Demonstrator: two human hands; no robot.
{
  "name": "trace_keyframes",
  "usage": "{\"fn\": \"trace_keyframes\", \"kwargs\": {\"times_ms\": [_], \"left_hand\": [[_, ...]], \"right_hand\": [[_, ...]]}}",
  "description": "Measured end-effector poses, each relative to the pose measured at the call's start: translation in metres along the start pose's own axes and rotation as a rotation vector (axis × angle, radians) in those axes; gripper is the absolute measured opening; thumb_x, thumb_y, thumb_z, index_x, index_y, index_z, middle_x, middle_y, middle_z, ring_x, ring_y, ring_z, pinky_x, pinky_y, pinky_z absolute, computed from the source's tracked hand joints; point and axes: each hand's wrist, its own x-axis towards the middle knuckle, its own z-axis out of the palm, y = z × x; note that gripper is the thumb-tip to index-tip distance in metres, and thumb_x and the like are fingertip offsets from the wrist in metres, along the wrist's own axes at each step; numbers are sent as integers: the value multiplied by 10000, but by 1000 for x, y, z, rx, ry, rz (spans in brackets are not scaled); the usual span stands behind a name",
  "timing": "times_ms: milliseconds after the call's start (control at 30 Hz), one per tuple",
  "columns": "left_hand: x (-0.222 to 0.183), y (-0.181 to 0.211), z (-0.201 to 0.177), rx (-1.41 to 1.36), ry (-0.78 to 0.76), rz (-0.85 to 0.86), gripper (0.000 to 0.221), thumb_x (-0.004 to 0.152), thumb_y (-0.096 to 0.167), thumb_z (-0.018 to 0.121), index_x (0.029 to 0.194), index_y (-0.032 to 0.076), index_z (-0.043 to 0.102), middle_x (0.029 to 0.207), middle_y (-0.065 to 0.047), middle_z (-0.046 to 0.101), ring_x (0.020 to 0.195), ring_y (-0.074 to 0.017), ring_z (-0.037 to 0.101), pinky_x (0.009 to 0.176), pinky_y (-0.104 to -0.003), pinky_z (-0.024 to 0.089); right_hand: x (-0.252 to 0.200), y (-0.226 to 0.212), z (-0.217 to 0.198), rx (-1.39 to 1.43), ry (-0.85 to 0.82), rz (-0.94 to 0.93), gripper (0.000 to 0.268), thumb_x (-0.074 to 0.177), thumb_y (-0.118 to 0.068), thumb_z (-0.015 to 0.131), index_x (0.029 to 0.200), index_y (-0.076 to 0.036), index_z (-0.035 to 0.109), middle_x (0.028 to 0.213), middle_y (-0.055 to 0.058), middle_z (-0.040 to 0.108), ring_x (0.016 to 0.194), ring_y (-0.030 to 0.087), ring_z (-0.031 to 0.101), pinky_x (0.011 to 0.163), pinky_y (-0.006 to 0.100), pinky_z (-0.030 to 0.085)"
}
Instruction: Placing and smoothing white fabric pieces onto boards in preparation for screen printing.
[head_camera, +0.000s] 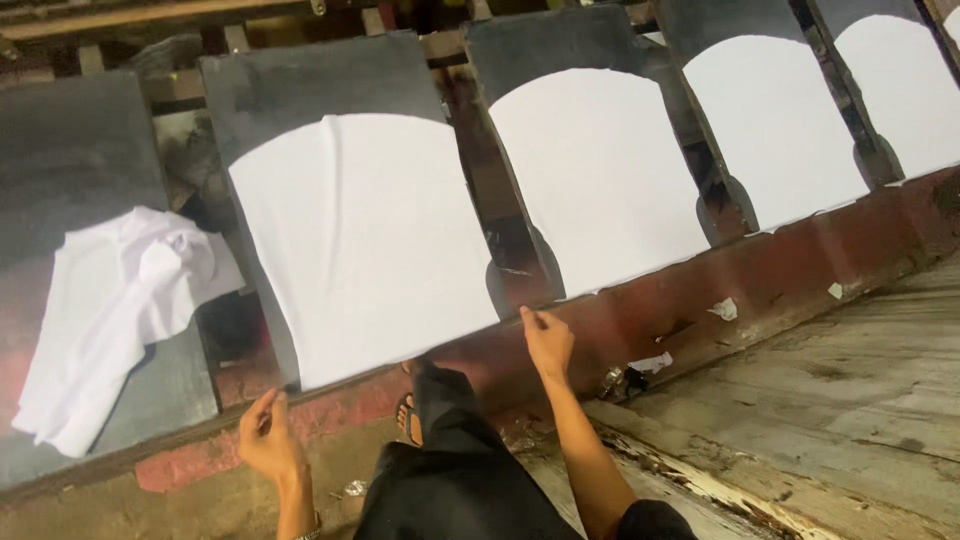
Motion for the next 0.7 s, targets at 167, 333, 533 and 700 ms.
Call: {"fn": "trace_keyframes", "kwargs": {"times_ms": [167,333,533,700], "left_hand": [[127,31,67,85,-61,242,131,1046,83,725,1171,62,757,1082,-112,712,1014,-246,652,886,-387,521],[272,47,178,198,-113,550,198,1063,146,744,1242,62,753,1123,-153,706,1024,-334,659,875,-444,539],[317,70,235,602,-190,479,367,1106,338,668,1385,101,696,1225,-222,658,1097,-420,646,917,-540,526],[329,37,252,550,17,585,106,1014,242,833,985,168,763,1172,-43,630,1049,-290,642,933,-407,510]], "right_hand": [[100,-30,54,-28,110,-280,371,1000,-419,612,1111,-105,773,1091,84,782,1049,261,725,947,404,551],[181,-139,114,24,-10,-326,401,1061,-330,549,1324,-56,678,1283,180,703,1213,326,662,1036,446,536],[269,-206,180,111,-164,-178,640,1066,-494,452,1459,2,547,1468,234,565,1389,359,511,1169,473,434],[278,-239,188,320,-123,-199,428,1027,-421,629,1285,-92,723,1265,145,717,1202,297,668,1021,398,543]]}}
